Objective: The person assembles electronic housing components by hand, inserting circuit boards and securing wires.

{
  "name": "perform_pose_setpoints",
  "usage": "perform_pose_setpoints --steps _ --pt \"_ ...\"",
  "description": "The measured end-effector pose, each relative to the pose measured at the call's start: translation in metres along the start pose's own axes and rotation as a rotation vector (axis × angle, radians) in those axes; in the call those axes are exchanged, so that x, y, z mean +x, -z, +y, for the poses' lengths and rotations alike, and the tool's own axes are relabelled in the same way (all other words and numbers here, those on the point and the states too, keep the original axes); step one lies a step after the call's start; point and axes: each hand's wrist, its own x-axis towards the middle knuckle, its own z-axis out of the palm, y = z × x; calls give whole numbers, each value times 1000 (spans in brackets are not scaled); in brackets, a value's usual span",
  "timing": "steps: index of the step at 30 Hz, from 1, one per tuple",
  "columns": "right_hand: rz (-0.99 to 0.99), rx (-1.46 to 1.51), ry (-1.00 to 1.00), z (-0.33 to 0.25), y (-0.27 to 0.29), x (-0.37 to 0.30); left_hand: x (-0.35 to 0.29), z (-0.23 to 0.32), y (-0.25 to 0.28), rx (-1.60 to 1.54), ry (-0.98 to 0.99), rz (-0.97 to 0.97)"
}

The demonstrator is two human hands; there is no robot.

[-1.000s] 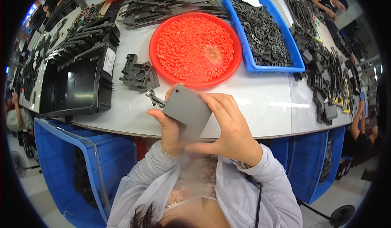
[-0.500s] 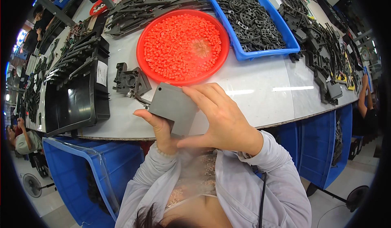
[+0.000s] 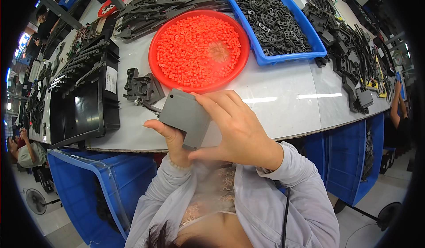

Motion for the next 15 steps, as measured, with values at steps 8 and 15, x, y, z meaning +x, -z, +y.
perform_pose_setpoints --steps 8,15 --pt "-21 -53 23 -1 1 2 -2 3 -12 114 54 71" --pt "-39 -65 -21 -2 -1 -1 0 3 -13 56 8 147"
